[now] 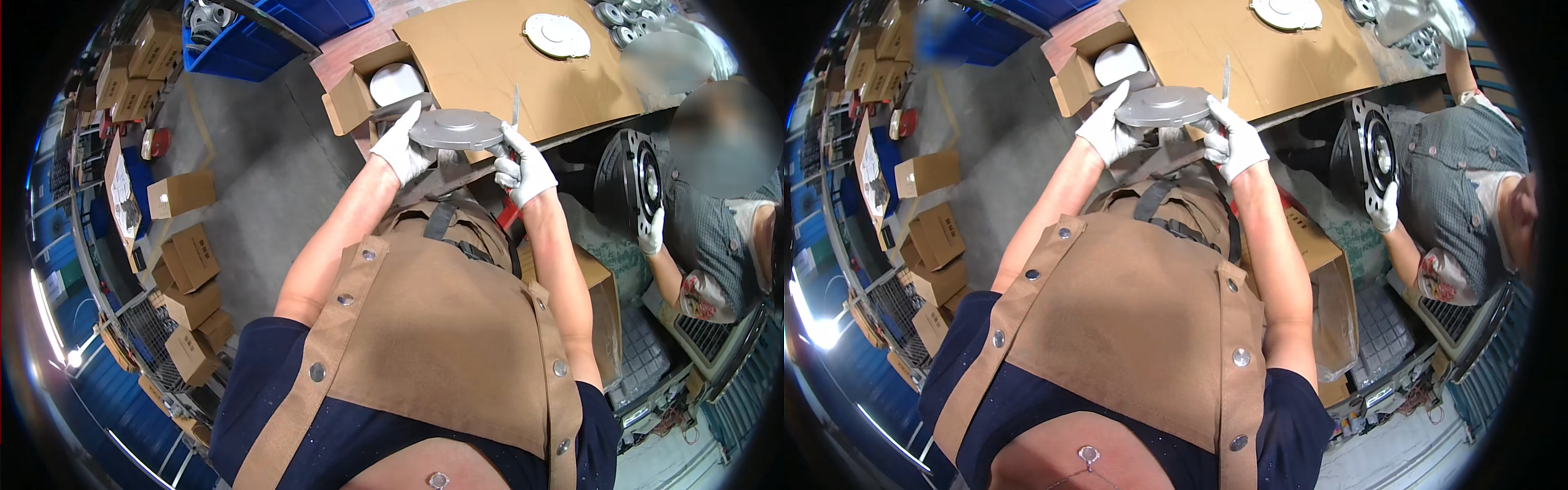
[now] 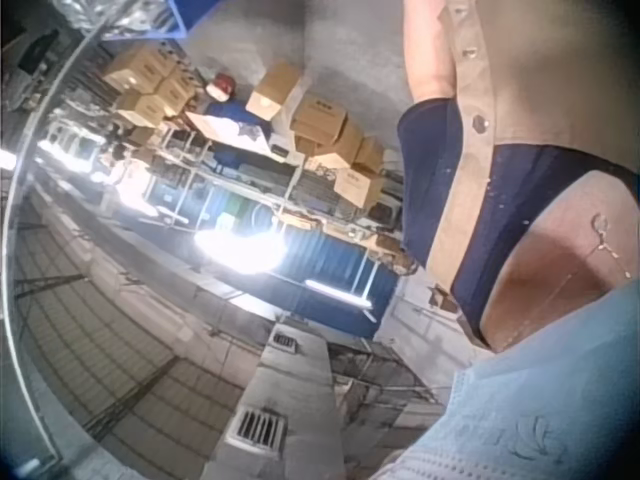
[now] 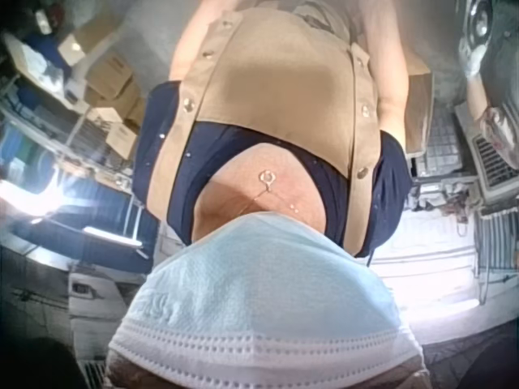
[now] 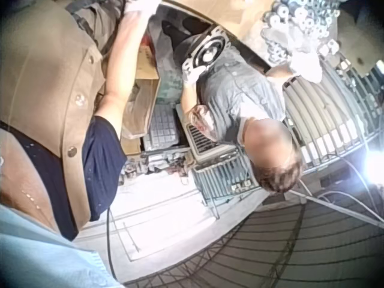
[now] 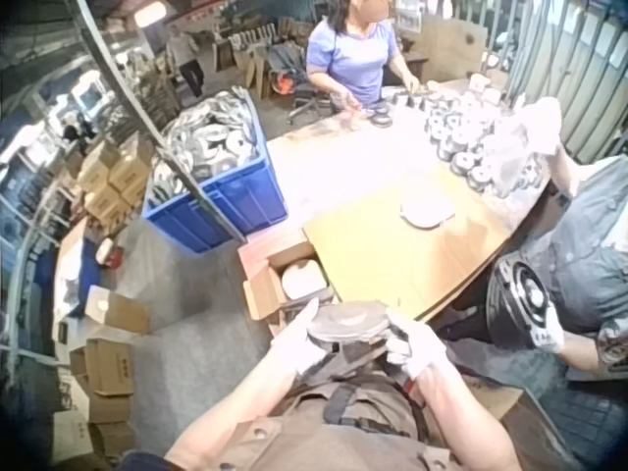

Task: The person scrapes the edges of round metal parts with a blade and places them into a lined cardboard box. Afterwards, the person walks over to a desk where a coworker writes on a clipboard.

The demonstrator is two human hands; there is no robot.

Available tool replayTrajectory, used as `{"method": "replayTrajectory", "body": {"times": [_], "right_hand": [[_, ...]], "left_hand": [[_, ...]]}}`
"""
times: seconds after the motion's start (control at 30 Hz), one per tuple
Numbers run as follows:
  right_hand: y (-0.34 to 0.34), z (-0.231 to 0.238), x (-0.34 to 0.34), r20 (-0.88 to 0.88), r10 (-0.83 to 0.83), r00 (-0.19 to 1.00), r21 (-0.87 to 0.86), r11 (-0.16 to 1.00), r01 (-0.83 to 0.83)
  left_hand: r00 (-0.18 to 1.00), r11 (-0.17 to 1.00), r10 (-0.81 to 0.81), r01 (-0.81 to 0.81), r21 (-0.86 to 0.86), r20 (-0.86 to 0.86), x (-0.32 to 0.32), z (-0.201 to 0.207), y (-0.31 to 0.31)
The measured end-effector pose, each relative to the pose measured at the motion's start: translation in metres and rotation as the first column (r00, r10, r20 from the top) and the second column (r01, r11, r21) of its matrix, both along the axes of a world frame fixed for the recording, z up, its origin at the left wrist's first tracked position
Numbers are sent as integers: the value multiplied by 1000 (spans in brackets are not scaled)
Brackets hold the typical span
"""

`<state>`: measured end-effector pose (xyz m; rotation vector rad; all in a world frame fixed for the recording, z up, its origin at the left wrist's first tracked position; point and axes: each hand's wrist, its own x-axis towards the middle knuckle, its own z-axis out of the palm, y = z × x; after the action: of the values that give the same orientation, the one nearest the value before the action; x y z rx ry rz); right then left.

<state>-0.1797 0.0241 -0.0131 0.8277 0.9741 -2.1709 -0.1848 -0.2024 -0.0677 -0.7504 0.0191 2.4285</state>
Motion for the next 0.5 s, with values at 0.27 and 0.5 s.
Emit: {"method": "replayTrajectory", "body": {"times": [0.27,0.5], "right_hand": [[-6,-4,8,-16,-19,1000,-1,1000,19],[-17,29,24,-110,-61,992,90,993,71]], "left_hand": [[1000,943,-22,21,-334,0,4,28,10],[983,968,-169,152,-202,-67,17,16,-6]]}}
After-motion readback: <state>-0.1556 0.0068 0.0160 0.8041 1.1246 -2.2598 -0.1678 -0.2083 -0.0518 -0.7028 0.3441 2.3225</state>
